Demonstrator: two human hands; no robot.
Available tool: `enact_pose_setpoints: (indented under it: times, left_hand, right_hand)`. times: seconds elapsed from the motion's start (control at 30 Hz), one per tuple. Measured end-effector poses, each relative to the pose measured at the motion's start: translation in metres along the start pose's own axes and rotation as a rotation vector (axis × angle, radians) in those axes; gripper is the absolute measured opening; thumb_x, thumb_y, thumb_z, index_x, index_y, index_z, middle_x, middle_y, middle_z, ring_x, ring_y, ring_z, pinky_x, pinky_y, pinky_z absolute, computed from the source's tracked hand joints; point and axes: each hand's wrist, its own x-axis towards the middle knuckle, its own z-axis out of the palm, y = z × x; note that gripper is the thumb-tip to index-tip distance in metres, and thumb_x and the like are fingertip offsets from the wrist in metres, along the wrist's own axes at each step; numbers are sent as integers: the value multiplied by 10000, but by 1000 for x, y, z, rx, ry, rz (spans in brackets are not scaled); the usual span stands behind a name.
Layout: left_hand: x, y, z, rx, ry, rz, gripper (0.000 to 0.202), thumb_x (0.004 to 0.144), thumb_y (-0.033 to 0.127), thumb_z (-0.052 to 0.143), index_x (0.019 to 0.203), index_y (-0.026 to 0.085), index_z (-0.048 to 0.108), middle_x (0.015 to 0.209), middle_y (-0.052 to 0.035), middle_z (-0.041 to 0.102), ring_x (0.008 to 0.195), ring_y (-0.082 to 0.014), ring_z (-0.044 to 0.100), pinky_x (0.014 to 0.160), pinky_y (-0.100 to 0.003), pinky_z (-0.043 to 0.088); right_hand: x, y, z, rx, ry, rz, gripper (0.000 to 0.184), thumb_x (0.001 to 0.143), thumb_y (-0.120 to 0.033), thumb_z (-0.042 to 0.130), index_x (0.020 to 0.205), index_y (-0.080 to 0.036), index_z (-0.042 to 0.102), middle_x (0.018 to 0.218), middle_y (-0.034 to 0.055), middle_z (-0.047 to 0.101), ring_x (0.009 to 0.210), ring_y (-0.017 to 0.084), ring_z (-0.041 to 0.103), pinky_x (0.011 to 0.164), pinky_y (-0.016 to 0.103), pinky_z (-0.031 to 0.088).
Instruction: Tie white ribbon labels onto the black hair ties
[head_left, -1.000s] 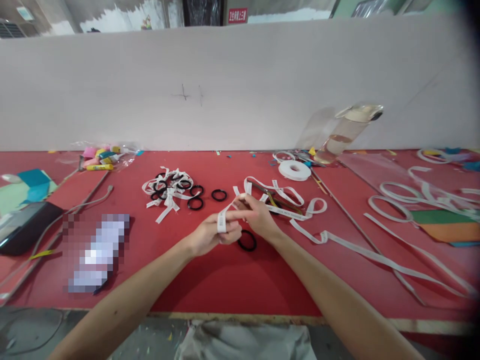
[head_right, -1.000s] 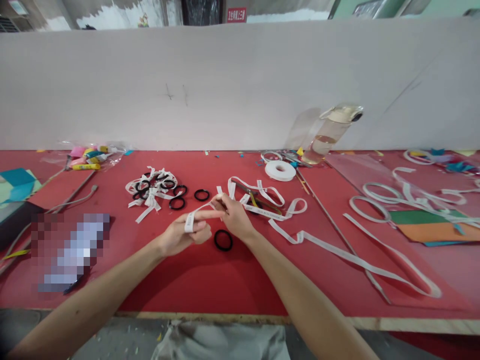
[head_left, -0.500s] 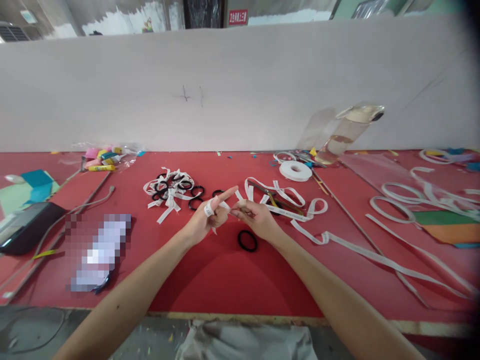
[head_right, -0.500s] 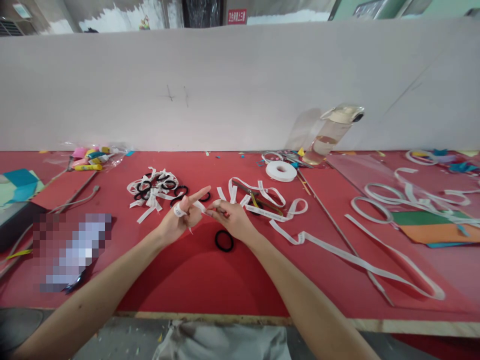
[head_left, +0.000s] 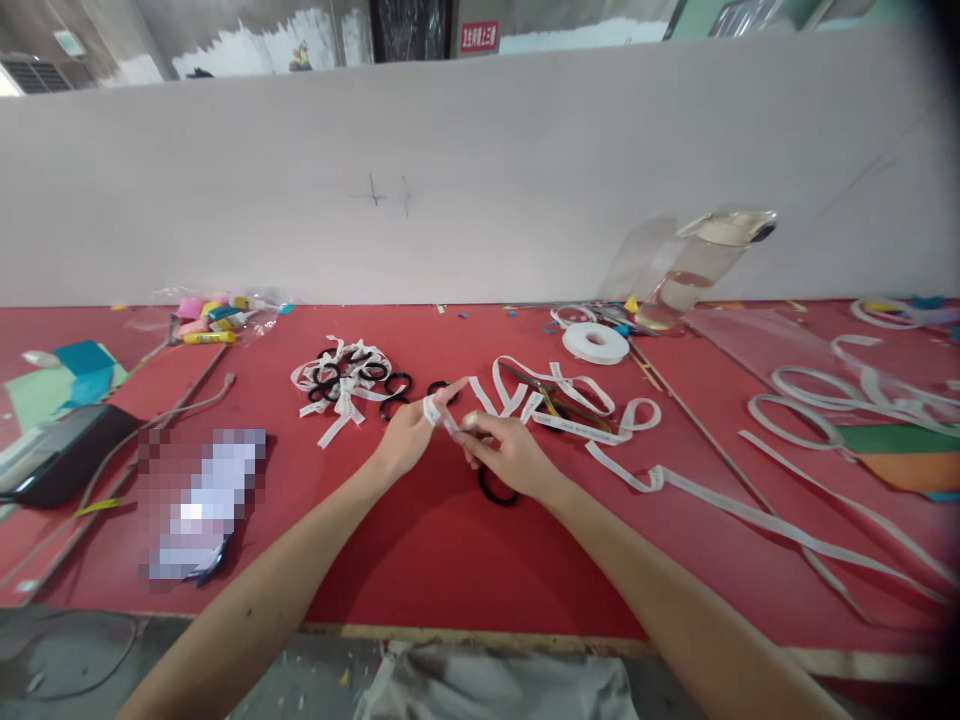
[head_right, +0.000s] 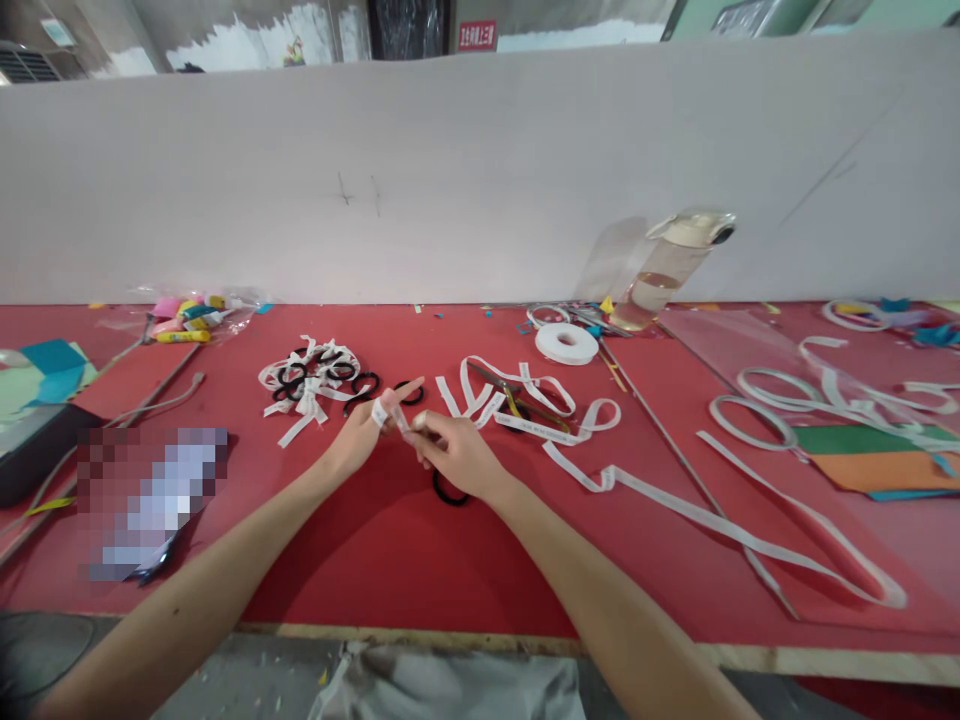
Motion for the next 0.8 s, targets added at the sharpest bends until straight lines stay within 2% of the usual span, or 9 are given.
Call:
enact_pose_setpoints:
  times: [0.07,0.13,0.27,0.33,0.4,0.5,0.57,0.67,0.8]
  left_hand:
    - [0,-1,0,115,26,17,759,936,677,278,1422,151,529,670,-7,596,653,-154,504,668,-248,405]
    - [0,0,0,250,42,5,694,945,630,316,1396,163,561,729,-28,668,712,-179,576,710,-258,427]
    - [3,4,-4,660,13,-67,540,932,506,422,1294,176,650,748,-61,698,721,-198,625,646,-251,380]
    - [3,2,-4,811,-9,-34,454,900,450,486,1192,182,708,726,-82,690,700,-210,618,610,-258,334]
    - [2,-2,-3,855,-31,51,345,865,414,540,985,183,766,637,-83,646,619,-202,570,573,-261,278]
    - [-1,-7,2,814,-65,177,313,824,409,616,651,174,729,490,-55,527,475,-144,416,540,-259,196]
    - [-4,-7,7,735,-125,264,365,813,460,651,595,174,713,445,-30,467,432,-114,330,527,-253,177]
    - [-9,1,9,488,-274,364,393,850,555,601,773,216,785,466,-7,480,450,-113,367,517,-223,228]
    - [-12,9,7,96,-447,276,579,837,681,534,982,185,794,614,-37,598,596,-146,498,606,-234,386]
  right_hand:
    - [-2,-4,4,95,-27,12,320,925,-450,572,736,-193,547,612,-17,610,532,109,594,569,231,480]
    - [-4,-8,7,210,-54,24,348,920,-481,577,745,-181,568,645,2,655,507,101,593,535,228,473]
    - [-7,-14,6,386,-98,24,362,914,-482,598,741,-164,591,673,25,711,418,74,547,520,238,496]
    - [-7,-15,3,458,-119,26,342,909,-464,615,745,-165,591,719,33,736,387,62,530,556,258,537]
    - [-6,-15,-1,530,-130,43,321,899,-459,631,767,-169,591,775,47,758,358,54,513,553,268,552]
    - [-2,-11,-8,583,-108,70,311,883,-468,644,792,-174,601,780,50,763,324,44,466,473,248,517]
    - [0,-7,-13,555,-69,86,305,880,-472,642,808,-176,619,762,42,757,314,33,407,421,227,469]
    - [3,-2,-19,460,-42,112,312,878,-481,634,834,-173,659,806,47,757,343,19,320,372,198,383]
    - [3,-3,-21,346,-23,108,325,866,-482,648,841,-166,719,696,17,702,414,45,383,386,190,340]
